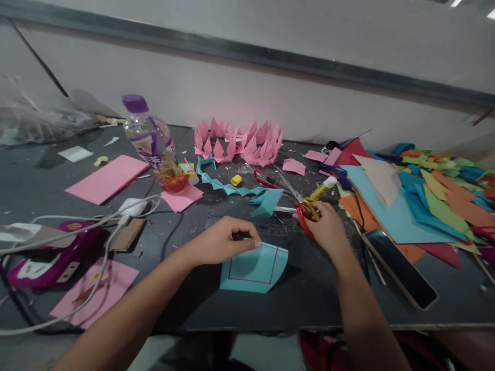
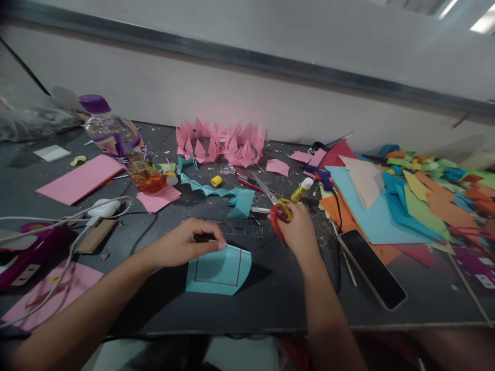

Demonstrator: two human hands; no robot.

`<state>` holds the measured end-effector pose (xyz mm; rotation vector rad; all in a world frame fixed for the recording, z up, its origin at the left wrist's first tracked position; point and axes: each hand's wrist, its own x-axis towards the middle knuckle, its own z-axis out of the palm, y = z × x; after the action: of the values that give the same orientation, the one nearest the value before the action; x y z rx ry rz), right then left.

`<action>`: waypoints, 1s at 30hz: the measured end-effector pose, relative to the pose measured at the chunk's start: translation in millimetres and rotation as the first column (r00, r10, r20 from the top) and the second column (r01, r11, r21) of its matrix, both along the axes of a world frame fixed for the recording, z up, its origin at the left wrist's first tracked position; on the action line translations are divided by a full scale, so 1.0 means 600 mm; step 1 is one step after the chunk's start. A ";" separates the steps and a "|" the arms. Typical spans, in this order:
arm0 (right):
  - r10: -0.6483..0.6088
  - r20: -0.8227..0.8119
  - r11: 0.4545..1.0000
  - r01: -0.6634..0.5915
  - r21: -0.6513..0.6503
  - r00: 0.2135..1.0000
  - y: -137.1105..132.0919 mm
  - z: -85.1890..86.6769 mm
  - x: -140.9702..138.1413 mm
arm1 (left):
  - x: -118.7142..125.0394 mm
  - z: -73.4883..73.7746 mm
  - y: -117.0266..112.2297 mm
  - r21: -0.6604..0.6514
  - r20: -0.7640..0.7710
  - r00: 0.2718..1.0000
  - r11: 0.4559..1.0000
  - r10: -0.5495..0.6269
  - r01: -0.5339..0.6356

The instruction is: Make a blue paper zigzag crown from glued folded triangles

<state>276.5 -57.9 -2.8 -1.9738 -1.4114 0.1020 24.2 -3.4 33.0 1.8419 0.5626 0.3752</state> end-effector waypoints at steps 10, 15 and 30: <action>-0.026 0.085 0.987 0.039 -0.157 0.996 -0.005 -0.008 0.000 | 0.004 -0.006 -0.002 0.088 0.004 1.000 0.996 0.017 -0.018; 0.083 0.154 0.995 -0.091 0.041 0.985 -0.014 0.016 -0.028 | 0.007 -0.018 -0.004 0.262 0.023 0.999 0.964 0.048 -0.052; 0.590 -0.028 0.808 -0.590 0.010 0.807 -0.028 0.024 -0.108 | 0.019 -0.036 -0.016 0.462 0.032 0.976 0.863 0.216 -0.206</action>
<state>212.0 -75.0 11.6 -1.4509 -1.9603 0.4102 35.8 -13.1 11.5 2.2503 0.7398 0.6868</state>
